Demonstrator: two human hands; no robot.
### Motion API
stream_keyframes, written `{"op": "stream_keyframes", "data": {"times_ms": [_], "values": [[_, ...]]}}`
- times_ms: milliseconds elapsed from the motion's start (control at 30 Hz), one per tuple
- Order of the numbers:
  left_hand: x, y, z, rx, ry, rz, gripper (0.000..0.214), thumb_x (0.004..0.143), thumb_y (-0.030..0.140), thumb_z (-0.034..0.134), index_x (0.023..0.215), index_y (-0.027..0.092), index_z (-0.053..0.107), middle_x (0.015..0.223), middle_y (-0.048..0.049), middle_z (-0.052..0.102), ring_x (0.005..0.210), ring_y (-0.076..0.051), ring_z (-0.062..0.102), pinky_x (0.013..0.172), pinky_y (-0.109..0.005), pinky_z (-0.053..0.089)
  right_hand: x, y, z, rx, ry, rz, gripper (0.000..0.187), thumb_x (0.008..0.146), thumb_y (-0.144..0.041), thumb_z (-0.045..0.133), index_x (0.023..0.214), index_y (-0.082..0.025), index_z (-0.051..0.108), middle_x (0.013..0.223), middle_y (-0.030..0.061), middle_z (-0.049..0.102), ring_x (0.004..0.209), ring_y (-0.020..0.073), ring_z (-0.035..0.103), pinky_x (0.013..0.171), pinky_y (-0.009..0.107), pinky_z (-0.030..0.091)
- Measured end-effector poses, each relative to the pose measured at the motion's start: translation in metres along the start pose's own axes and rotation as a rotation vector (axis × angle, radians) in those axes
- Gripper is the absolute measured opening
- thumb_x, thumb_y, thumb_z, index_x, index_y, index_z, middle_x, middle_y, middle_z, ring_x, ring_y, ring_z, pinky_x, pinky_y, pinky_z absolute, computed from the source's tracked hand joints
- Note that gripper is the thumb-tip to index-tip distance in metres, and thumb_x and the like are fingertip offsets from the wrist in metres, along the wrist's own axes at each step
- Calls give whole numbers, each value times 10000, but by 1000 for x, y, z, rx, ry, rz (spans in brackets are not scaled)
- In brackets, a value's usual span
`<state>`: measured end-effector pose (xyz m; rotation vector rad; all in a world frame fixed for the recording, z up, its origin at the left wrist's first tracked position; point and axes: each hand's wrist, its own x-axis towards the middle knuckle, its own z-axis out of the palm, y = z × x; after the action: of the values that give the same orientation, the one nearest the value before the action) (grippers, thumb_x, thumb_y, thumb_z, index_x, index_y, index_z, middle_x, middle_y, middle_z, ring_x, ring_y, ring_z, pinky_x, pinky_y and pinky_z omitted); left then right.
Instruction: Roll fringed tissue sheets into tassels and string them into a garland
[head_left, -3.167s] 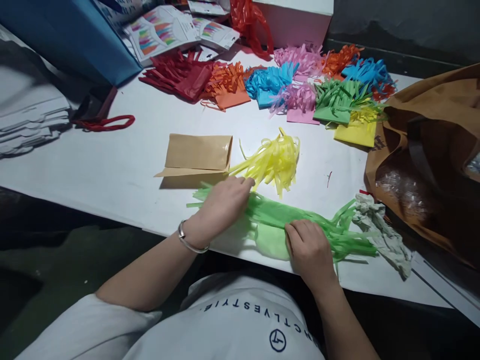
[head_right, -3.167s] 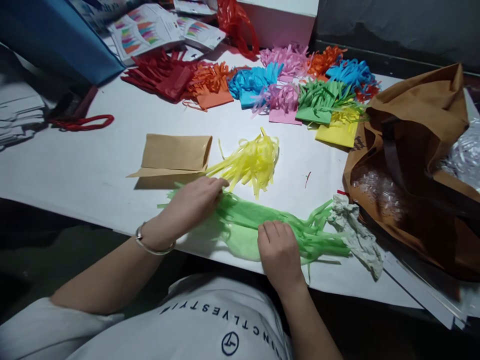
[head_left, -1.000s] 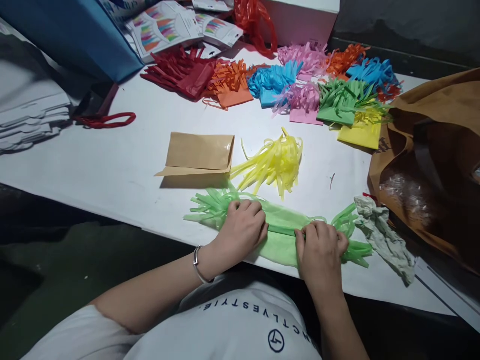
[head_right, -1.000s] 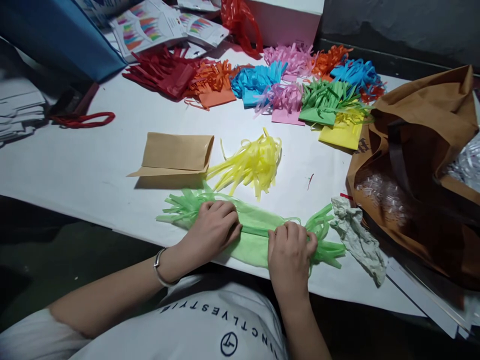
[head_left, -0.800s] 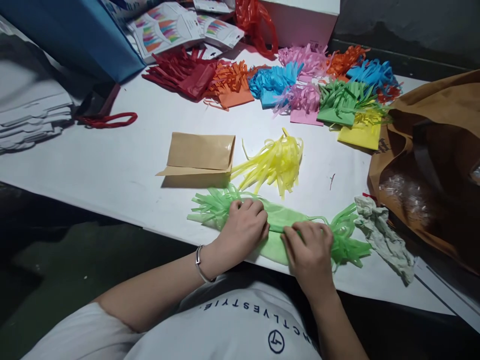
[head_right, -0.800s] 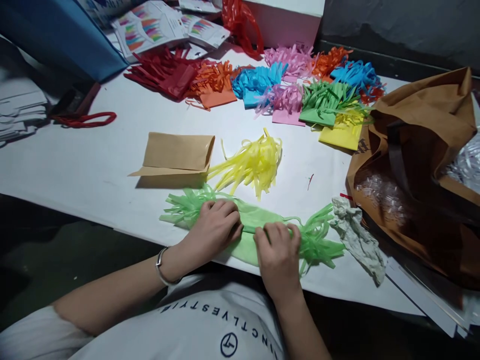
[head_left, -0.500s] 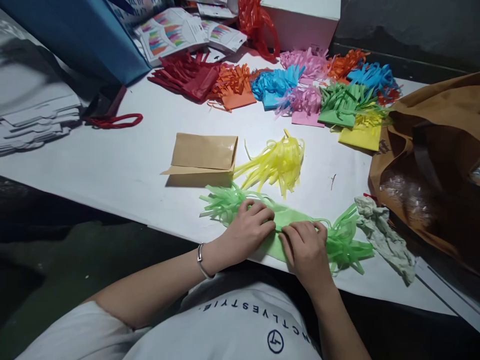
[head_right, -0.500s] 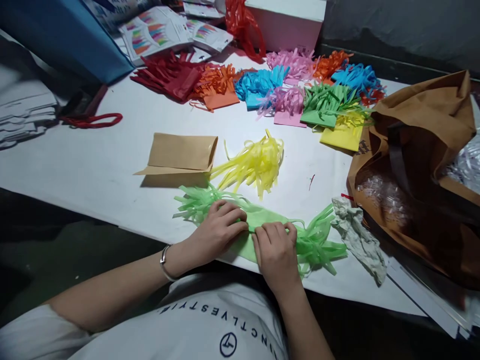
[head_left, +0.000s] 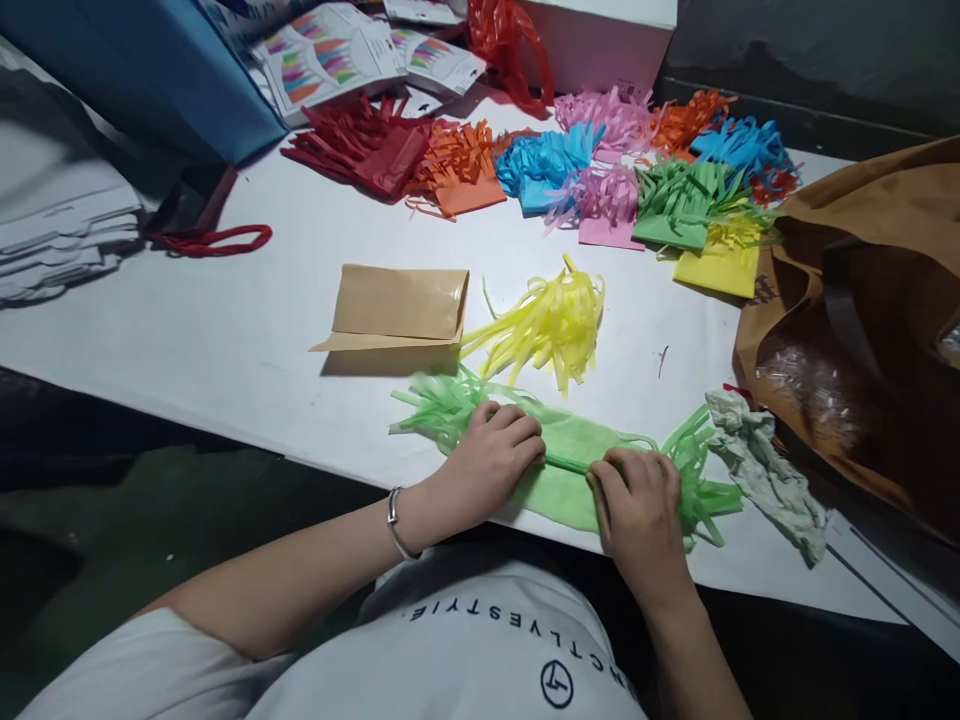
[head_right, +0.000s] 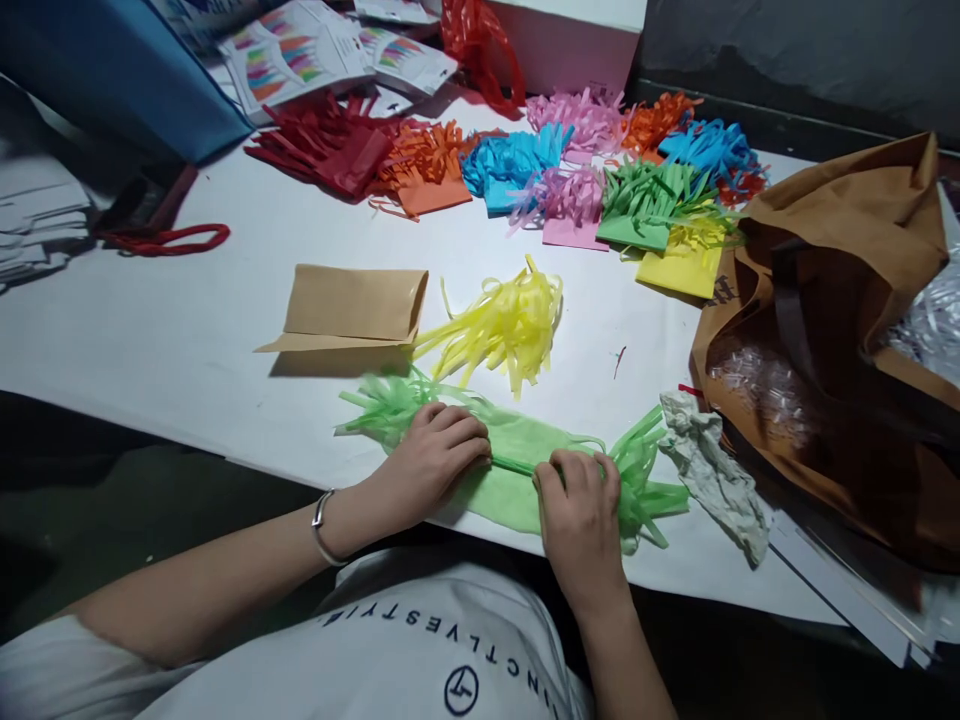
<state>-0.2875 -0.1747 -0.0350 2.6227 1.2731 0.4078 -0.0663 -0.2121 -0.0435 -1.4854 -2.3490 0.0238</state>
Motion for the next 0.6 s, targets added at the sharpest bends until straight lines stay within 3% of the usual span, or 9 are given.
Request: {"op": "stream_keyframes", "data": {"times_ms": [133, 267, 367, 467, 600], "values": [[14, 15, -9, 68, -90, -134, 148, 905, 172, 538, 807, 152, 647, 964, -106, 641, 935, -276, 523, 836, -459, 343, 10, -12, 0, -53, -41, 159, 87, 949, -177, 544, 897, -188, 611, 984, 80, 636, 1010, 250, 550, 1069, 509, 295], [23, 20, -13, 160, -122, -139, 122, 883, 160, 558, 794, 152, 641, 977, -112, 625, 933, -290, 516, 837, -484, 339, 17, -16, -1, -83, -49, 238, 103, 922, -194, 579, 820, -194, 591, 924, 70, 631, 977, 269, 547, 1029, 513, 298], [21, 17, -13, 198, -94, 19, 155, 903, 90, 545, 824, 166, 654, 968, -84, 628, 930, -264, 509, 898, -487, 317, 16, -12, -1, -26, -31, 170, 89, 919, -145, 567, 881, -205, 621, 951, 57, 639, 973, 250, 552, 1054, 502, 273], [19, 15, -12, 221, -86, 226, 207, 939, 112, 549, 771, 165, 656, 863, -57, 612, 877, -233, 497, 947, -480, 295, 12, -10, 0, 38, -15, 22, 191, 907, -72, 539, 975, -216, 643, 946, 36, 655, 952, 215, 558, 1098, 494, 234], [28, 8, -9, 248, -130, 274, 230, 953, 125, 532, 770, 160, 667, 855, -65, 617, 840, -224, 504, 923, -455, 320, 13, -14, 0, 4, 8, -53, 146, 911, -98, 567, 988, -191, 649, 928, 44, 681, 950, 214, 567, 1117, 501, 222]]}}
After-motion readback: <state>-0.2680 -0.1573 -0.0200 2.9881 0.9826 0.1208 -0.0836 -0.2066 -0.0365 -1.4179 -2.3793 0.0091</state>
